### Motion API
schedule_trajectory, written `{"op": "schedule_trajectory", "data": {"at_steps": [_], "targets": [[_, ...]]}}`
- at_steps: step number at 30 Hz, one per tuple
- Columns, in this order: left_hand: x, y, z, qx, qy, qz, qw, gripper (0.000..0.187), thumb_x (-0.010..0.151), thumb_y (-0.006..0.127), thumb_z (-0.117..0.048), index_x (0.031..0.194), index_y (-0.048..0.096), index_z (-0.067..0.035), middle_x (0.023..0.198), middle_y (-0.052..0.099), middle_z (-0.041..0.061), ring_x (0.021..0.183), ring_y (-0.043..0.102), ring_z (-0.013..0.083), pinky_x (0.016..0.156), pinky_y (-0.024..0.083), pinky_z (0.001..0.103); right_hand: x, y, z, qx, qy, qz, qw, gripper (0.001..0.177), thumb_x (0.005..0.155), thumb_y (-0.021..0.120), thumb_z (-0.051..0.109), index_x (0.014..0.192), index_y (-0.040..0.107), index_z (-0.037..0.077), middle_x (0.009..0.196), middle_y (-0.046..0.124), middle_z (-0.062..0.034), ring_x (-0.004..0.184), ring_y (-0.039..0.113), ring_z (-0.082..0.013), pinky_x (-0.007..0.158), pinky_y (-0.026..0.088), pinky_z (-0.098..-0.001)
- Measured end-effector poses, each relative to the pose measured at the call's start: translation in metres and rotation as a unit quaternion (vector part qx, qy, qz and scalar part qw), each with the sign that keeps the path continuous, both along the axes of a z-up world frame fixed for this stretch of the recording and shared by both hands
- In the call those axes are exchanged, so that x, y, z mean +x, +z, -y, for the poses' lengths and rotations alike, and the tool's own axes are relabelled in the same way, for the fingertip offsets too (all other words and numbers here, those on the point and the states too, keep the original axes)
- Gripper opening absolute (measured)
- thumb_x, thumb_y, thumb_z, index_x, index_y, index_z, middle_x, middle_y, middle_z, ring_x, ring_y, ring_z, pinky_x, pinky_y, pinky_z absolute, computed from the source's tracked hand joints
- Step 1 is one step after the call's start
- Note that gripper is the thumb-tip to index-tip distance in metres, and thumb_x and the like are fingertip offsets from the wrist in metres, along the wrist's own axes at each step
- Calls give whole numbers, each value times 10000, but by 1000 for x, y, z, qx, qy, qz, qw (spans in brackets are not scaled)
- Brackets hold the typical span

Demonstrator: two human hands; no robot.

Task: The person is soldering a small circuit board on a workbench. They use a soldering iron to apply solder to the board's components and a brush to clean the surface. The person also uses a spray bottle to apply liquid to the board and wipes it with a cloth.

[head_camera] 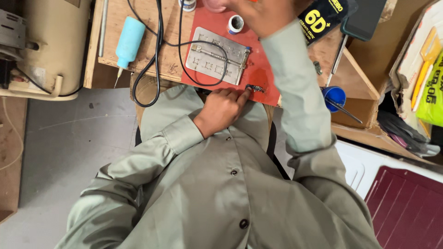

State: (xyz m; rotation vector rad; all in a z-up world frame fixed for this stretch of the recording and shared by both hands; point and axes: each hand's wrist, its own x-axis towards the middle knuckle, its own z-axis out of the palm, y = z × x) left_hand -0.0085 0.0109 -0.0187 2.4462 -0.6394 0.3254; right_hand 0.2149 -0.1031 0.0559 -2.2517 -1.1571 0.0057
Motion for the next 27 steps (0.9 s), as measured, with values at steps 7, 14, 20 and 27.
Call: {"op": "schedule_trajectory", "data": {"at_steps": [7, 14, 20, 27], "targets": [[2, 11, -3, -56, 27, 46, 997, 388, 873, 677, -138, 1235, 698, 1, 985, 646, 62, 921, 627, 235, 805, 531, 368, -81, 24, 139, 65, -275, -76, 956, 90, 1139, 687, 81, 1133, 684, -8, 990, 715, -71, 820, 700, -125, 715, 509, -256], [7, 19, -5, -47, 20, 69, 996, 347, 865, 643, -96, 1190, 703, 9, 1198, 649, 91, 1133, 563, 264, 937, 445, 394, -117, -29, 127, -82, -244, 48, 965, 282, 824, 802, -51, 1073, 687, 13, 995, 656, -188, 920, 622, -410, 804, 496, -471], [7, 17, -7, -26, 1, 77, 997, 341, 882, 622, -105, 1188, 705, 20, 1253, 653, 92, 1160, 560, 261, 955, 440, 384, -122, -12, 134, -70, -254, 38, 964, 189, 902, 730, -79, 1050, 655, 11, 995, 624, -201, 919, 613, -395, 792, 483, -468], [6, 17, -6, -23, -14, 71, 997, 359, 865, 624, -100, 1196, 705, 13, 1286, 654, 89, 1152, 561, 262, 959, 442, 384, -164, 34, 132, -39, -300, -2, 953, 183, 999, 678, -40, 1175, 648, 2, 1019, 682, -190, 905, 688, -339, 807, 525, -394]]}}
